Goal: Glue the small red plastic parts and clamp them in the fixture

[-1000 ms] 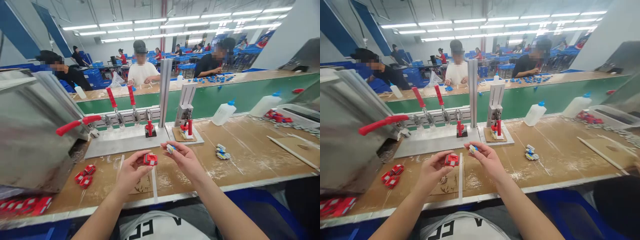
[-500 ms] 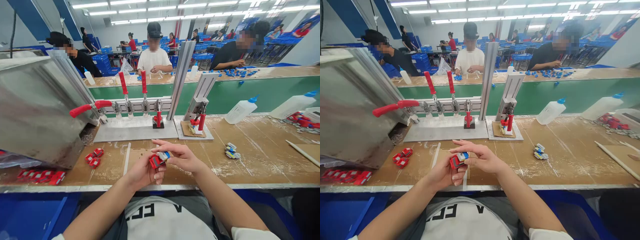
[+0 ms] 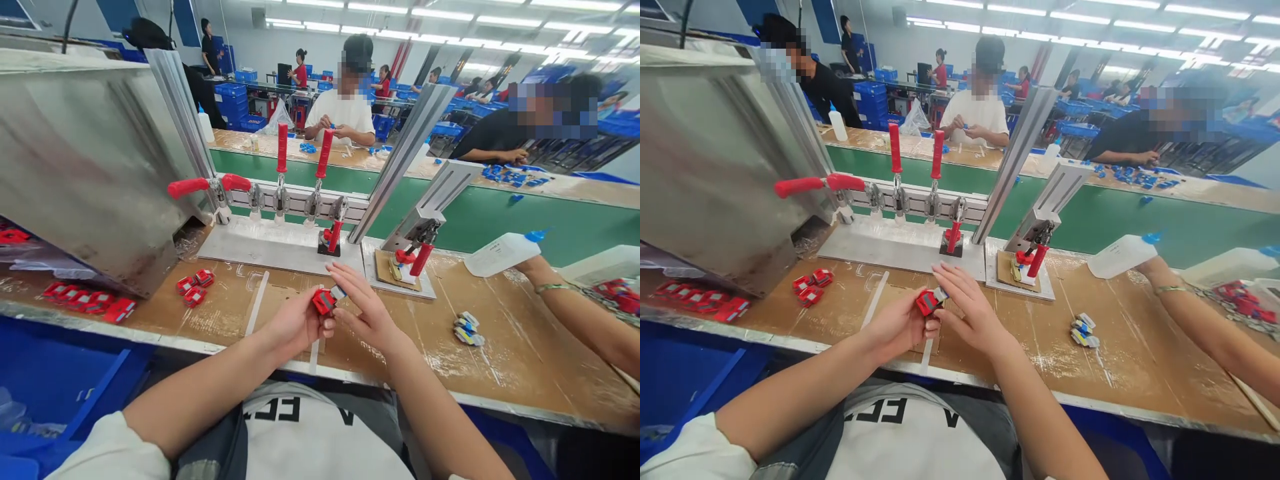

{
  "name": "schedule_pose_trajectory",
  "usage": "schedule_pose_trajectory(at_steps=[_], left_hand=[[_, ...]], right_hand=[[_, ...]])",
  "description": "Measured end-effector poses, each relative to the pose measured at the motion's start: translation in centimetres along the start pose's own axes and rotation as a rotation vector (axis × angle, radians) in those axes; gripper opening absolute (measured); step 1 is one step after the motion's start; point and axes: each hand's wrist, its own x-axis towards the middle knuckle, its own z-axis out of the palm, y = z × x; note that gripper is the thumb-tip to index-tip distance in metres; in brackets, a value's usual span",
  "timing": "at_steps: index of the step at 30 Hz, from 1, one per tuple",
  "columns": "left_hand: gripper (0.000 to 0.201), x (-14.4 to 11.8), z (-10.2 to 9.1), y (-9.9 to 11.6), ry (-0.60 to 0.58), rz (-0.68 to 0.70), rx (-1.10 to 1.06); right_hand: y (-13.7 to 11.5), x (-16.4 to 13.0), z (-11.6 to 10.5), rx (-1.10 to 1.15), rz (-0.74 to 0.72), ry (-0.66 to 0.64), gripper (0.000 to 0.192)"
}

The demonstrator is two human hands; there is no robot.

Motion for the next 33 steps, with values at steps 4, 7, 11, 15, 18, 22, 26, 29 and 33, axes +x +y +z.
schedule_pose_trajectory(at_steps=[4,7,11,15,18,22,26,29,33], left_hand=[[0.029,0.6,0.5,0.4,0.124,0.202,0.038],[0.032,0.6,0.9,0.2,0.124,0.278,0.093],[0.034,0.1,1.3,-0.2,0.071,0.325,0.116],[0.033,-0.5,1.3,-0.7,0.079,0.38,0.103],[0.036,-0.8,1.4,-1.1,0.076,0.414,0.085],[0.04,-1.0,1.4,-1.4,0.085,0.405,0.088],[0.044,-0.9,1.2,-0.3,0.062,0.339,0.23],[0.053,-0.6,0.5,1.5,0.028,0.343,0.545],[0.052,0.3,-1.0,4.1,0.143,0.651,1.15]], right_hand=[[-0.5,0.4,1.3,-0.234,-0.011,0.127,0.085],[-0.7,0.6,2.2,-0.301,-0.011,0.25,0.085],[-0.5,1.0,2.5,-0.318,-0.096,0.349,0.073],[-0.5,1.3,2.1,-0.324,-0.101,0.325,0.053],[-0.9,1.5,2.0,-0.336,-0.107,0.311,0.047],[-1.2,1.6,1.8,-0.283,-0.133,0.288,0.048],[-1.0,1.7,1.6,-0.134,0.015,0.251,0.042],[-0.7,1.7,2.0,0.099,0.229,0.348,0.045],[0.2,2.2,3.3,0.608,0.612,0.61,0.055]])
